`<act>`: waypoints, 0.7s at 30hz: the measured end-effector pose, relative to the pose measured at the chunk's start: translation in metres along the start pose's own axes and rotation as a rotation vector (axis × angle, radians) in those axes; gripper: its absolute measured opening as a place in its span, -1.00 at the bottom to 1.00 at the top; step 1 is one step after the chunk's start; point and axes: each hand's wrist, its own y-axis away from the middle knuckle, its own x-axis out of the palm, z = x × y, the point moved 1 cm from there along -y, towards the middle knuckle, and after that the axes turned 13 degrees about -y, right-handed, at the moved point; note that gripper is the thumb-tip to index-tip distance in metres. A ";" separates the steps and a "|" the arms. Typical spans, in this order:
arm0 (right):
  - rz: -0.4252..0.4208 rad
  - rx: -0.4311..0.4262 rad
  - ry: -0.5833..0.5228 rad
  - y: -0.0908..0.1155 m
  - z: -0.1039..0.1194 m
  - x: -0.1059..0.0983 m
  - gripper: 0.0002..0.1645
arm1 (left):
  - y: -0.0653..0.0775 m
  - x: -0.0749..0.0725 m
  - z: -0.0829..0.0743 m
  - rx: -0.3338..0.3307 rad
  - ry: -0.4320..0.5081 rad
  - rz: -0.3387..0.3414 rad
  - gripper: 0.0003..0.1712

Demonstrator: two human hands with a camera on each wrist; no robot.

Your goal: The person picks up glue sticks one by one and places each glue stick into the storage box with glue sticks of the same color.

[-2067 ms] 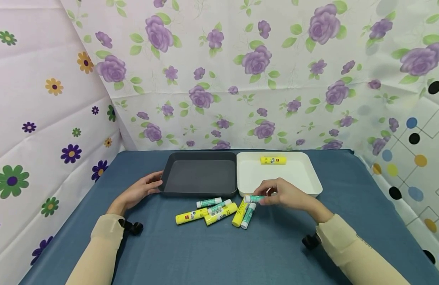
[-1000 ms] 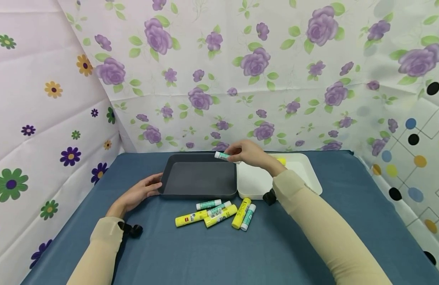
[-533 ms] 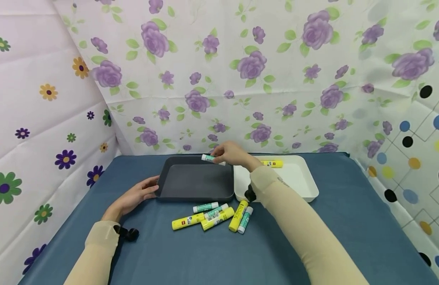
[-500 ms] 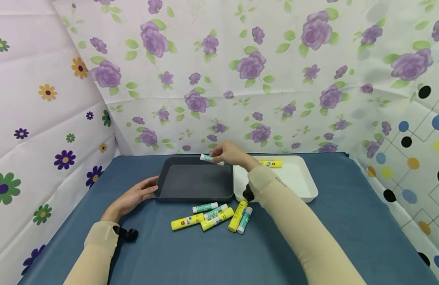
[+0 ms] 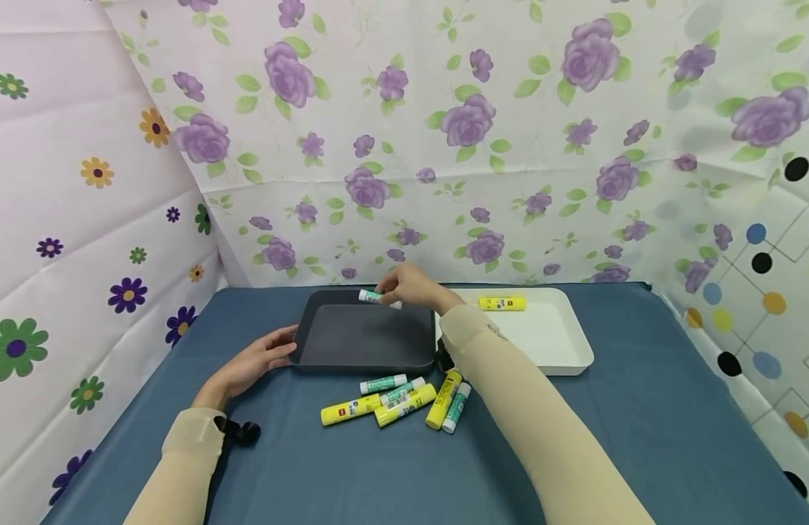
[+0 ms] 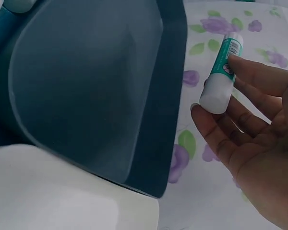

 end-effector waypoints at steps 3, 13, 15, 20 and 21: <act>0.017 0.012 0.026 -0.005 -0.002 0.004 -0.64 | 0.001 0.000 0.001 0.008 -0.002 0.002 -0.18; 0.033 0.062 0.055 -0.013 -0.007 0.006 -0.66 | 0.001 0.001 0.001 -0.003 0.008 -0.002 -0.21; 0.036 0.067 0.051 -0.014 -0.008 0.006 -0.67 | 0.001 0.000 0.001 0.003 0.010 -0.004 -0.21; 0.043 0.075 0.067 -0.015 -0.013 0.007 -0.69 | 0.001 0.000 0.000 0.016 0.015 0.001 -0.21; 0.044 0.077 0.070 -0.015 -0.014 0.007 -0.69 | 0.001 0.000 0.000 0.018 0.016 0.003 -0.21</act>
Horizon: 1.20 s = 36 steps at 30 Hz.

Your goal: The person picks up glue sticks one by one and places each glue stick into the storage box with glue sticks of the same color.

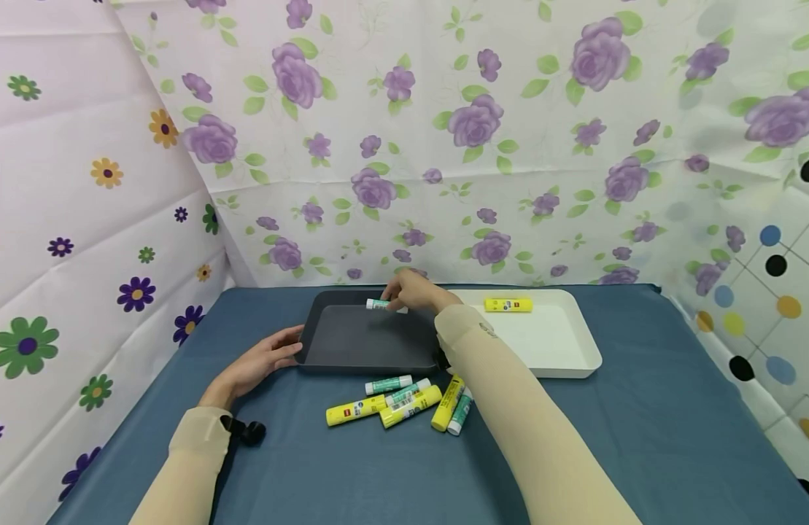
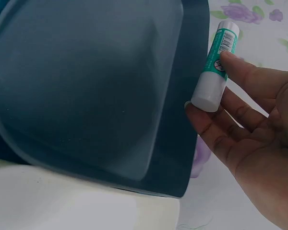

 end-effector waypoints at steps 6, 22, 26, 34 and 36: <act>0.008 0.006 0.037 -0.005 -0.008 0.002 -0.68 | 0.001 -0.001 0.001 0.002 0.006 0.001 -0.19; 0.005 0.021 0.223 -0.020 -0.012 0.019 -0.70 | 0.001 -0.001 0.001 -0.004 0.005 0.002 -0.23; -0.001 0.025 0.316 -0.022 -0.016 0.019 -0.70 | 0.001 -0.001 0.000 -0.010 0.002 -0.001 -0.23; -0.023 0.048 0.376 -0.020 -0.020 0.019 -0.69 | 0.003 -0.001 0.001 -0.005 0.005 -0.001 -0.25; -0.036 0.039 0.378 -0.019 -0.020 0.018 -0.69 | 0.003 -0.002 0.001 -0.002 0.007 -0.001 -0.25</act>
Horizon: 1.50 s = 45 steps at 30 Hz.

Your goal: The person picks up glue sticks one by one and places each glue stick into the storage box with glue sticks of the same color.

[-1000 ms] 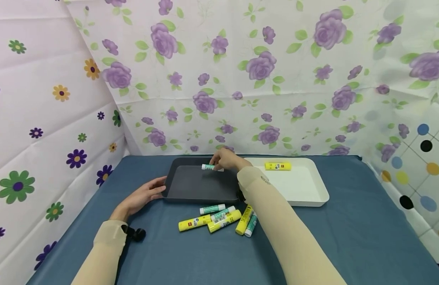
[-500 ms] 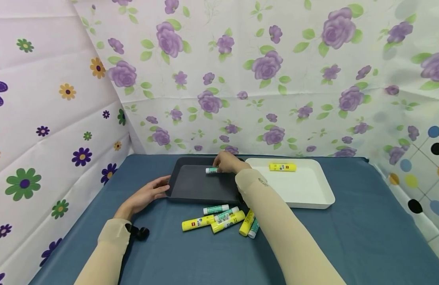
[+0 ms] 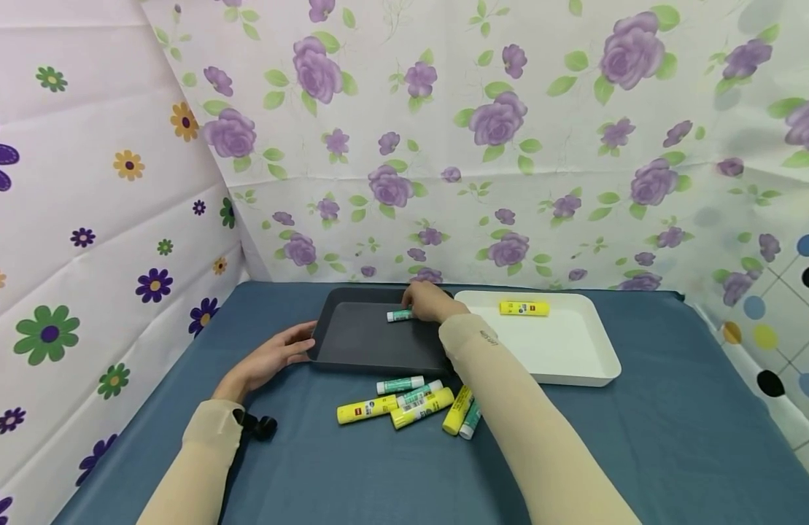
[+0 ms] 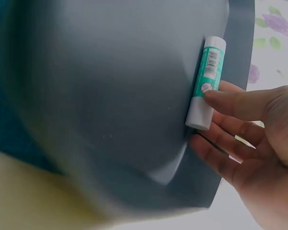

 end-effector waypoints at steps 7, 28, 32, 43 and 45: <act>-0.025 -0.001 -0.030 0.004 -0.005 -0.007 -0.65 | -0.001 0.000 -0.001 0.008 0.002 0.009 -0.25; 0.004 -0.004 -0.063 0.012 -0.016 -0.007 -0.61 | 0.000 0.000 -0.003 0.004 0.002 0.010 -0.24; 0.000 -0.005 -0.065 0.014 -0.014 -0.008 -0.62 | 0.000 0.001 -0.004 0.002 0.002 0.010 -0.24; 0.009 -0.005 -0.085 0.019 -0.009 -0.014 -0.62 | -0.002 0.002 -0.003 0.006 0.001 0.009 -0.24; 0.009 -0.013 -0.085 0.018 -0.008 -0.016 -0.62 | -0.002 0.001 -0.002 0.006 0.000 0.008 -0.25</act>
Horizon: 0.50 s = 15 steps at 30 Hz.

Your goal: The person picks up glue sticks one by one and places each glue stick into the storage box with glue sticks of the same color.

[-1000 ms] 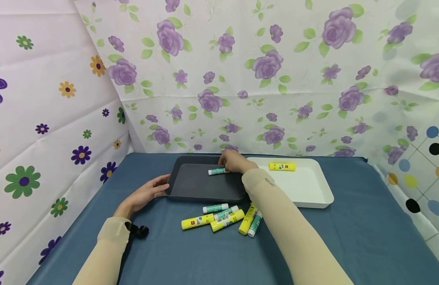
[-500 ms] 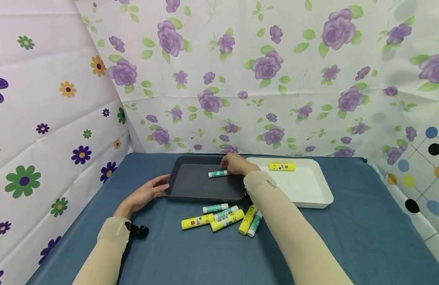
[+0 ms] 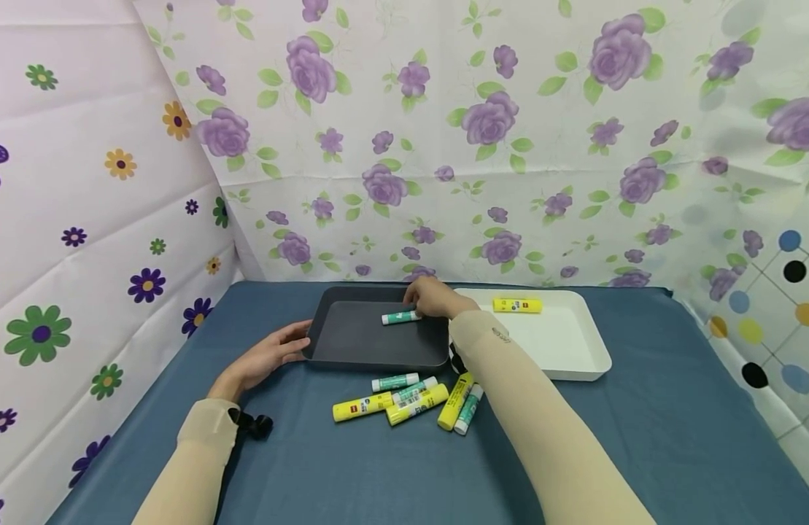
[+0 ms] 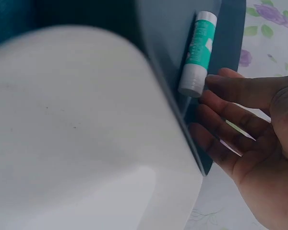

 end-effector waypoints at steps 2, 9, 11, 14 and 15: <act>-0.001 -0.014 0.003 0.000 0.001 -0.001 -0.62 | 0.000 -0.001 0.001 -0.001 0.000 0.000 -0.25; 0.014 -0.010 -0.008 0.000 0.004 -0.004 -0.62 | 0.002 -0.001 0.001 0.001 -0.001 -0.002 -0.25; 0.022 0.000 -0.014 0.001 0.004 -0.005 -0.62 | 0.002 -0.001 0.000 0.003 -0.001 -0.001 -0.25; 0.031 0.008 -0.027 0.003 0.004 -0.009 -0.61 | 0.001 -0.001 0.000 0.000 0.000 -0.001 -0.25; 0.032 0.007 -0.033 0.004 0.004 -0.010 -0.61 | 0.001 -0.001 0.000 0.001 -0.002 -0.002 -0.24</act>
